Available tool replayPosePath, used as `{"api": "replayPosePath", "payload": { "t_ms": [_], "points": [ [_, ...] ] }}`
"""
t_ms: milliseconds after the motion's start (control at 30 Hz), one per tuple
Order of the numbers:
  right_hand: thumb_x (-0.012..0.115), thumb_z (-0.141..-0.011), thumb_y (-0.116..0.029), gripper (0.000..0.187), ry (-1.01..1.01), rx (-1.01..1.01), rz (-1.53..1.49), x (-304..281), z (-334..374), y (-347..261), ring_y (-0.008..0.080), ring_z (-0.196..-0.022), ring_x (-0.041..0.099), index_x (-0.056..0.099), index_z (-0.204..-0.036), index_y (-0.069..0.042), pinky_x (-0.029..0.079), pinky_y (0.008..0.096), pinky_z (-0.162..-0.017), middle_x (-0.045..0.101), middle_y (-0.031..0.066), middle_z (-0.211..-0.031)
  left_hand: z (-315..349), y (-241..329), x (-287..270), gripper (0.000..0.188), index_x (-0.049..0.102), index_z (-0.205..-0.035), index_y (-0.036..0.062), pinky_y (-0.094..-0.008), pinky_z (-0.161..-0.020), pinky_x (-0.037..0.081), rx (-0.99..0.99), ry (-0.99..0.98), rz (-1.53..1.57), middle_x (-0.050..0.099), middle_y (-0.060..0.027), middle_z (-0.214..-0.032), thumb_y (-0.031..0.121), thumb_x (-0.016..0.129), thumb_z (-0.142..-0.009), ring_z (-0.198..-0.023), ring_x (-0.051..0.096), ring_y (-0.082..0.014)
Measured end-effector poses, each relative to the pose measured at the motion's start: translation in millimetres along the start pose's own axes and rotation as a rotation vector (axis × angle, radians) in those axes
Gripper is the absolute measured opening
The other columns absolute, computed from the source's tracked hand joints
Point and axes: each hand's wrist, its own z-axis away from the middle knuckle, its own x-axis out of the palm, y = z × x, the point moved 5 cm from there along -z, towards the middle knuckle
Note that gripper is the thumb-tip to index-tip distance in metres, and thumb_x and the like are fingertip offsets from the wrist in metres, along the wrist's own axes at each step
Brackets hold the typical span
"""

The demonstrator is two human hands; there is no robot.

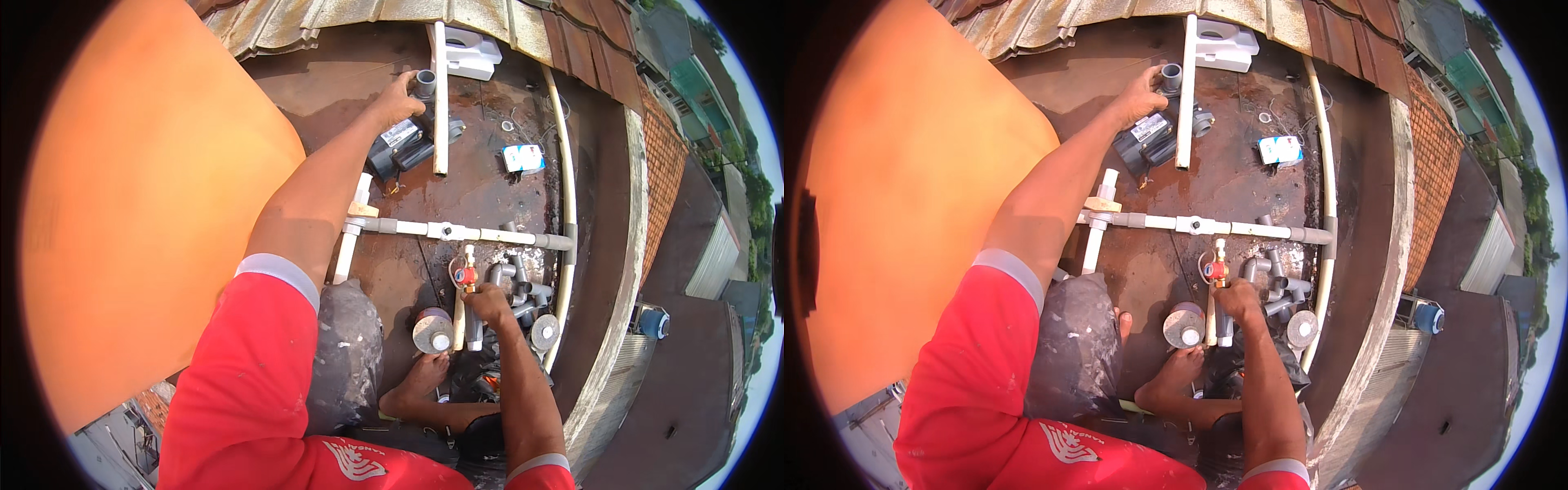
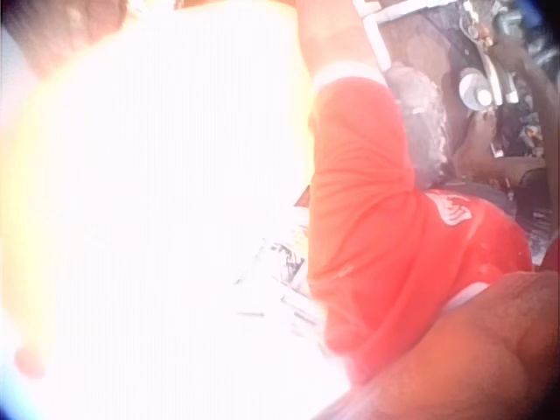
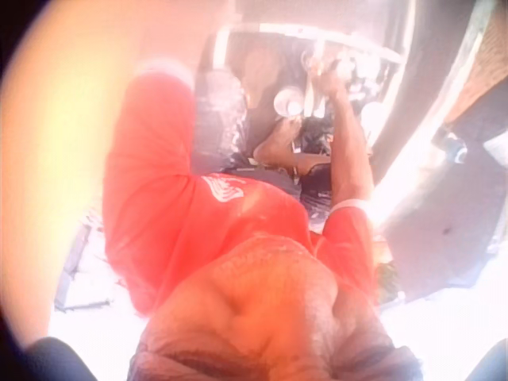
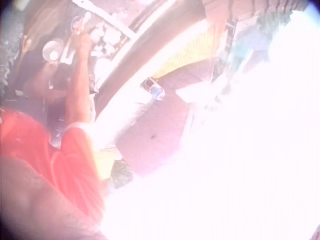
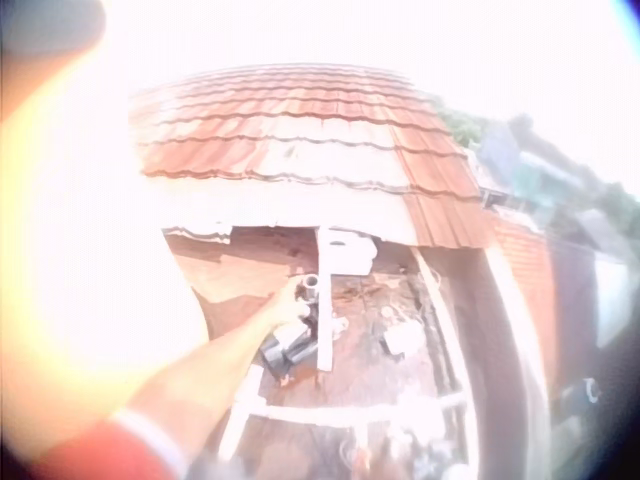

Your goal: The person assembles a PVC plumbing system on a rooftop, handling pipes, fittings, a water pump, and a valve. They connect components by hand, apply sealant, and organize tools and parts around the work area.

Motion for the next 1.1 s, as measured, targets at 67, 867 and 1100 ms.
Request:
{"api": "replayPosePath", "payload": {
  "t_ms": [67,867,1100],
  "points": [
    [0.081,-0.092,-0.044,0.057,-0.062,0.072,0.015,6.5,-0.8,15.3,0.0464,-0.117,0.076,0.078,-0.114,0.009,0.060,0.0495,-0.097,0.077,0.0351,-0.114,5.4,-15.3,19.8,0.092,0.052,-0.160,-0.0017,-0.0364,-0.119,0.046,0.038,-0.078,0.126,0.068,-0.0203,-0.147,0.014,0.087,-0.075,-0.138,0.062,-0.0299],
    [0.063,-0.106,-0.045,0.056,-0.020,0.000,0.446,8.7,-41.1,66.0,0.0460,-0.131,0.067,0.074,-0.121,0.007,0.052,0.0520,-0.113,0.071,0.0334,-0.133,-20.5,-20.2,31.9,0.082,0.055,-0.158,0.0039,-0.0388,-0.118,0.048,-0.020,0.044,-0.230,0.073,-0.0164,-0.144,0.033,0.090,-0.090,-0.135,0.067,-0.0252],
    [0.072,-0.099,-0.050,0.059,0.183,0.057,0.468,-79.2,-13.7,-49.4,0.0484,-0.115,0.075,0.079,-0.117,0.005,0.058,0.0531,-0.102,0.077,0.0330,-0.122,3.8,-19.7,39.1,0.091,0.054,-0.155,0.0081,-0.0430,-0.121,0.046,-0.144,0.175,-0.005,0.066,-0.0224,-0.151,0.040,0.092,-0.079,-0.143,0.061,-0.0362]
  ]
}}
